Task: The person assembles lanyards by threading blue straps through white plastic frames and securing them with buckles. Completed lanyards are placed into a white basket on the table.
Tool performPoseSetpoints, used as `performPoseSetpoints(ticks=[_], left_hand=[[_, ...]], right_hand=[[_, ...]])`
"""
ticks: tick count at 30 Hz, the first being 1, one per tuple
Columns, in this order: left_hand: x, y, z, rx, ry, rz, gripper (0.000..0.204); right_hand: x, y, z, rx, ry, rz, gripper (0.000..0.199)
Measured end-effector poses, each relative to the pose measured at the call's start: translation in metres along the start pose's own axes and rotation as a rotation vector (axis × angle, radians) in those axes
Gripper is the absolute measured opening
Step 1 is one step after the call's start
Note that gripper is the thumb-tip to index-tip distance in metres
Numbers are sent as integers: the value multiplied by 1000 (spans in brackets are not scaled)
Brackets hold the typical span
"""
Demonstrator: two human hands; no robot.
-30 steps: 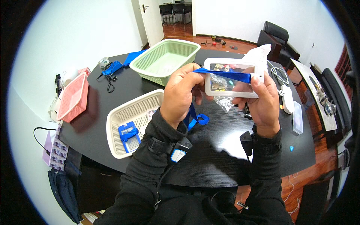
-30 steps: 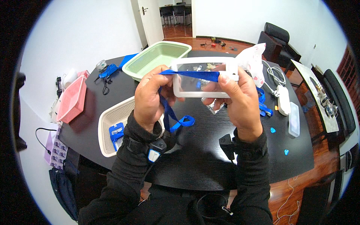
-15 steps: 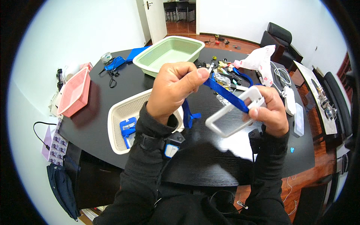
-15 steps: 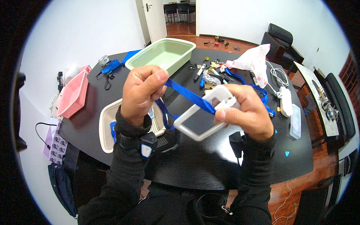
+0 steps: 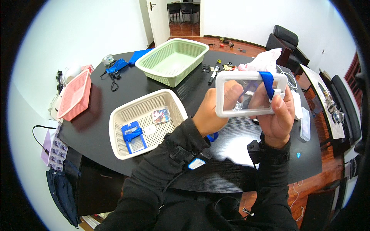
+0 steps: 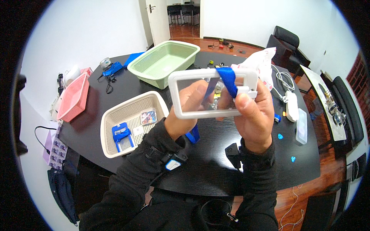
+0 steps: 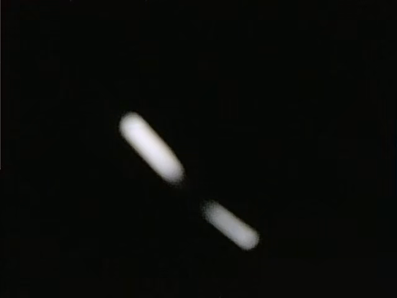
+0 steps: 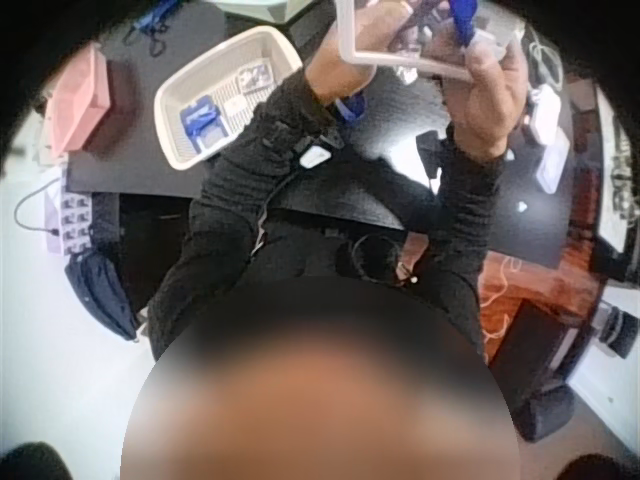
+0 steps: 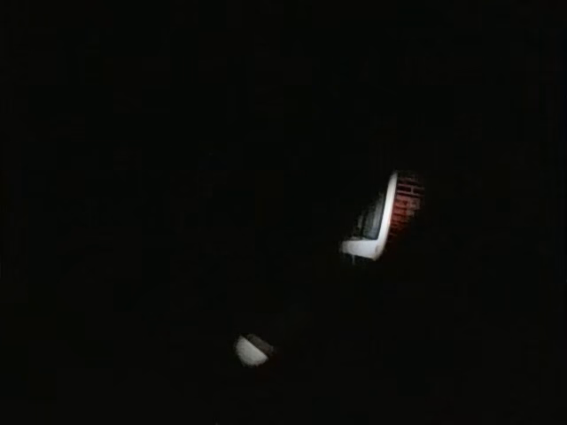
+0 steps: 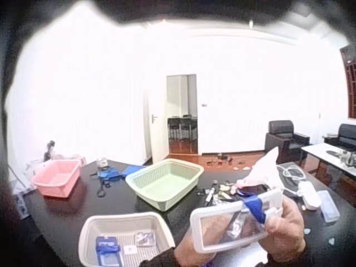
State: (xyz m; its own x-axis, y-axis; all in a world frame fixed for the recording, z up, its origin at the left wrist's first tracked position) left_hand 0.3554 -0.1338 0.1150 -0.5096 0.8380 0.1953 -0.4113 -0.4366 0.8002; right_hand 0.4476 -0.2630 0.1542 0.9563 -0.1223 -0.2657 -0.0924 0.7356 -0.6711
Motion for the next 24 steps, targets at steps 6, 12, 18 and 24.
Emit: performPoseSetpoints(ticks=[6, 12, 18, 24], left_hand=[[-15, 9, -7, -76, -7, -64, 30], [-20, 17, -9, 25, -167, 73, 38], [-20, 25, -12, 202, -436, -124, 39], [-9, 52, -21, 220, -541, -366, 39]], right_hand=[[0, 2, 0, 101, 80, -5, 41], [4, -4, -3, 265, 192, -311, 36], [15, -5, -2, 319, 213, -416, 33], [10, -19, -2, 218, 112, -519, 30]])
Point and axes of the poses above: each hand's wrist, its own z-axis towards the middle knuckle, its own x-axis out of the back of the hand, y = z × x, the point moved 4 cm from there along z, towards the middle knuckle, and after that the axes turned 13 degrees about z, right-handed, at the moved point
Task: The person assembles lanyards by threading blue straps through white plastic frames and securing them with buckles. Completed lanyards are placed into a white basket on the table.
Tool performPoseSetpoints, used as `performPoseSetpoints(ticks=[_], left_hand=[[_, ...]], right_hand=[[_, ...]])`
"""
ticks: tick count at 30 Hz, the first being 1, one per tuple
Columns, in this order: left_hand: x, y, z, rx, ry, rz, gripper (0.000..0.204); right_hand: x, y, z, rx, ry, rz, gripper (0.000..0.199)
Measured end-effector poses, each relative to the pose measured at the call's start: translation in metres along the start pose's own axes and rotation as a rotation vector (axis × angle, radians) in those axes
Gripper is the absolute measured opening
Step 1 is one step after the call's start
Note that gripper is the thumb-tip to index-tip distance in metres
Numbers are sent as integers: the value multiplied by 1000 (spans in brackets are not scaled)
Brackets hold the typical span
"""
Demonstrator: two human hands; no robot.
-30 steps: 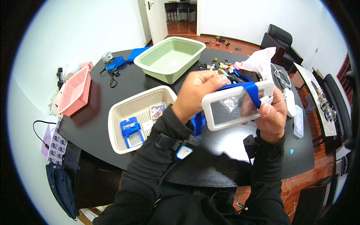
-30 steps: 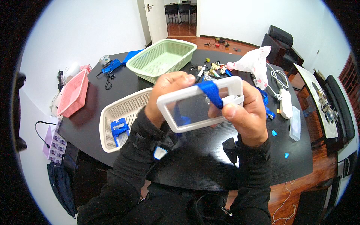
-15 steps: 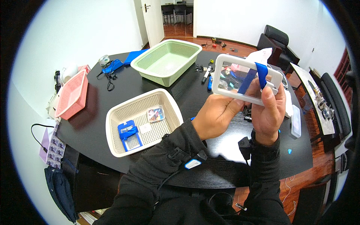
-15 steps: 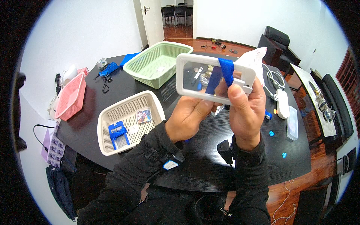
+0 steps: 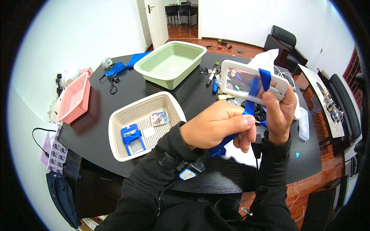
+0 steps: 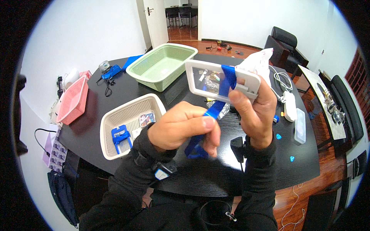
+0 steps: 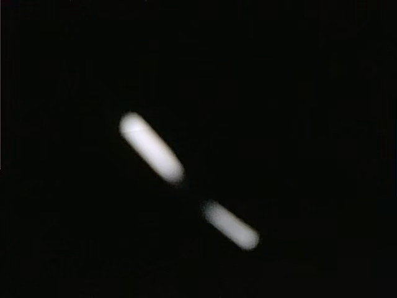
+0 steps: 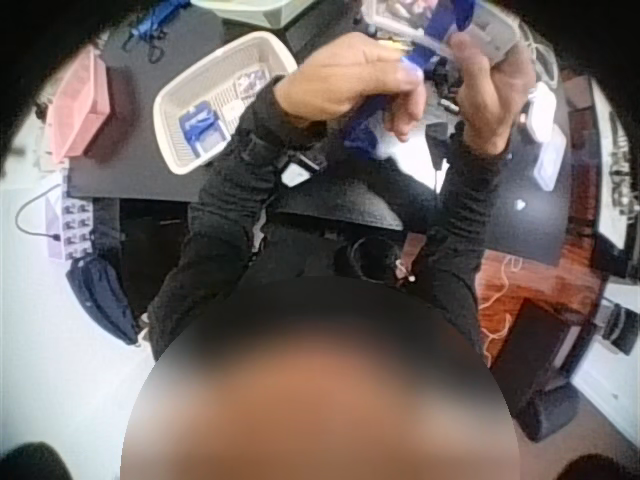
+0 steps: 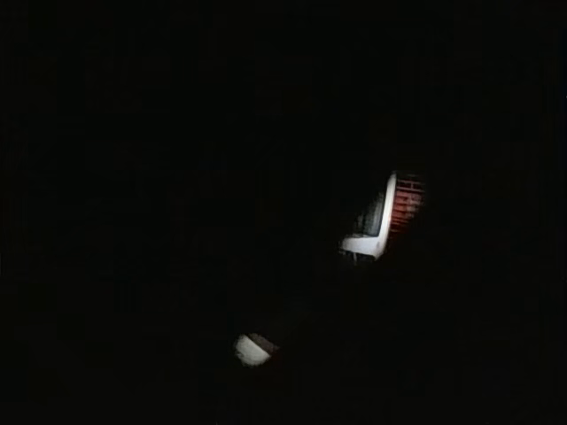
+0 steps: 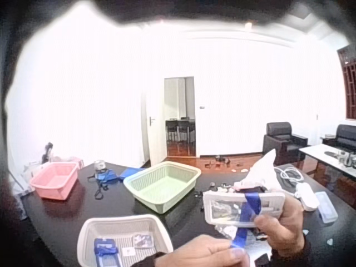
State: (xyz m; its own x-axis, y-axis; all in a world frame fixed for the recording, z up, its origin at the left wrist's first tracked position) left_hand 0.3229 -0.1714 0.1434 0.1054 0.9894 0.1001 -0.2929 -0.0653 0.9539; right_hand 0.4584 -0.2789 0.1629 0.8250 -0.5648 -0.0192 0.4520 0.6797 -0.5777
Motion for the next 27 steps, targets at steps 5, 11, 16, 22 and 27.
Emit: performPoseSetpoints(ticks=[5, 11, 16, 22, 27], left_hand=[[-4, 18, -14, -50, 55, -119, 40], [0, 32, -21, -310, 164, -80, 43], [7, 30, -26, -400, 274, -172, 44], [23, 26, -22, -536, 236, -191, 43], [28, 14, -12, -577, 290, -168, 44]], right_hand=[[-2, -11, 5, -98, -224, -74, 22], [-14, -18, 7, -89, -472, -226, 24], [-22, -15, 6, -130, -554, -150, 34], [-14, -13, 7, -299, -674, -74, 31], [-12, -16, 7, -304, -696, -62, 33]])
Point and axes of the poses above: each hand's wrist, its own z-axis towards the middle knuckle, its own x-axis out of the back of the hand, y = z × x, the point moved 4 cm from there along z, towards the middle knuckle, and after that the axes turned 13 degrees about z, right-handed, at the moved point
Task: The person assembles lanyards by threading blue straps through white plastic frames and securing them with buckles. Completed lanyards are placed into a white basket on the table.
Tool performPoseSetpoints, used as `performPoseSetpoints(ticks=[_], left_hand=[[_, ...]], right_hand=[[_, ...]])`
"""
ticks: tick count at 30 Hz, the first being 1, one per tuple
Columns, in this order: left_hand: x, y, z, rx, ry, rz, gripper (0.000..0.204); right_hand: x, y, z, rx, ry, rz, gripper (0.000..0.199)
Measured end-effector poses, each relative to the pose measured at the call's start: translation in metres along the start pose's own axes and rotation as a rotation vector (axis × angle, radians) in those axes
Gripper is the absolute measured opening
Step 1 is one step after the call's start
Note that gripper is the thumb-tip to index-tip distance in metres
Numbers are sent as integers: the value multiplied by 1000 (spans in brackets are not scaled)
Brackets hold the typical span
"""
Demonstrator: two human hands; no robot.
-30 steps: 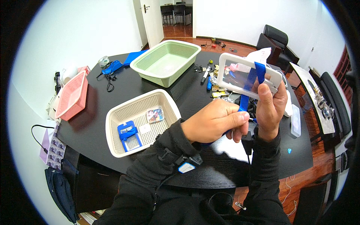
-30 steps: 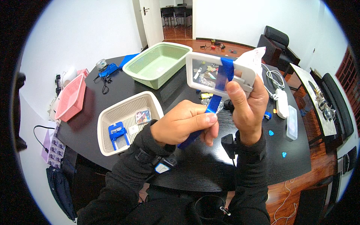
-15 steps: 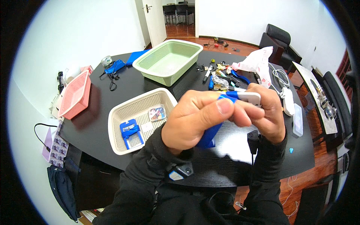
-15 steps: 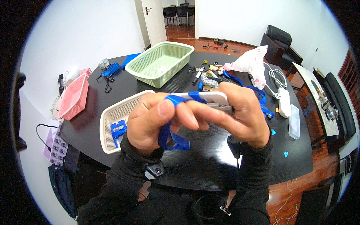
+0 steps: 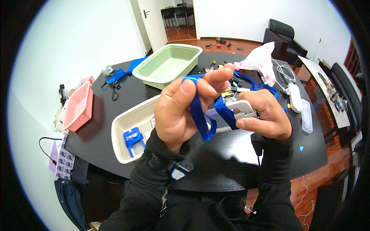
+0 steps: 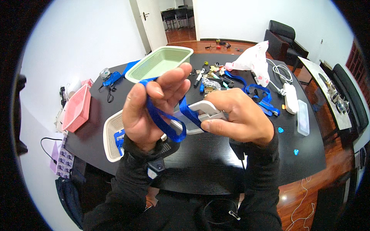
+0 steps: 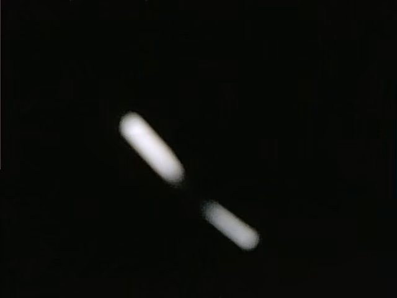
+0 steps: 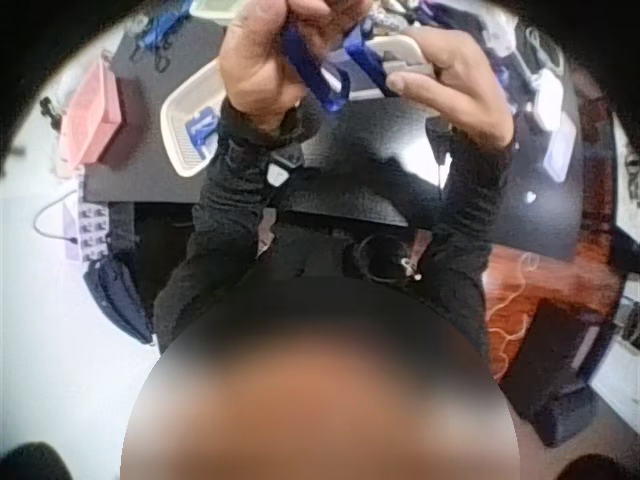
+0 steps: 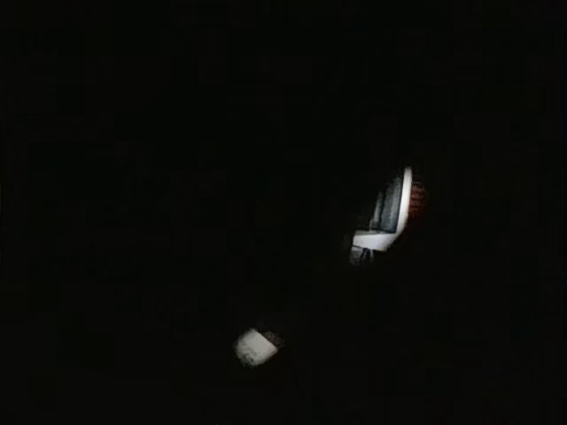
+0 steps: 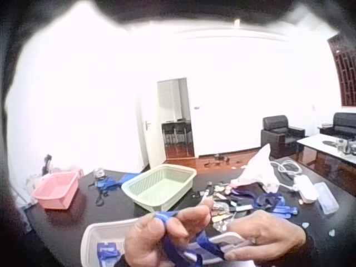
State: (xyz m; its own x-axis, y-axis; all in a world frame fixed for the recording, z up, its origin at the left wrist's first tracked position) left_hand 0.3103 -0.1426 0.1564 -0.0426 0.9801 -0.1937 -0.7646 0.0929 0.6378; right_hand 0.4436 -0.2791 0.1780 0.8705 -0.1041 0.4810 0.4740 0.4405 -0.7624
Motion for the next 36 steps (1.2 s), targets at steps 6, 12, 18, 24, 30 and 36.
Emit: performPoseSetpoints(ticks=[6, 12, 18, 24, 30, 36], left_hand=[[4, -12, 5, 155, -96, -51, 43], [-9, -19, 0, 235, -157, -492, 103], [-16, -25, 4, 259, -24, -501, 128], [-19, -35, 2, 98, 40, -175, 134], [-18, -46, -3, 262, 226, 104, 51], [-5, -47, -3, 475, 160, 337, 27]], right_hand=[[-2, 3, 3, 24, -7, 124, 34], [-10, 18, -1, 10, 324, 501, 41], [-16, 30, 6, 49, 444, 773, 46], [-18, 35, 11, 131, 554, 830, 40], [-15, 38, 7, 130, 709, 670, 38], [-13, 27, 2, 252, 670, 330, 37]])
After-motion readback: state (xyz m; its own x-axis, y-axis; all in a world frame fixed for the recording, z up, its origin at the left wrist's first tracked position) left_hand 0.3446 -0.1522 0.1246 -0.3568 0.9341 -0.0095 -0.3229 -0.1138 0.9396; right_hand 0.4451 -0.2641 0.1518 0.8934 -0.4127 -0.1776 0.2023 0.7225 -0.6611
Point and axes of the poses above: each hand's wrist, its own z-axis towards the middle knuckle, its own x-axis out of the back of the hand, y = z × x, the point moved 4 cm from there along z, towards the middle knuckle, and after that the axes turned 13 degrees about z, right-handed, at the moved point
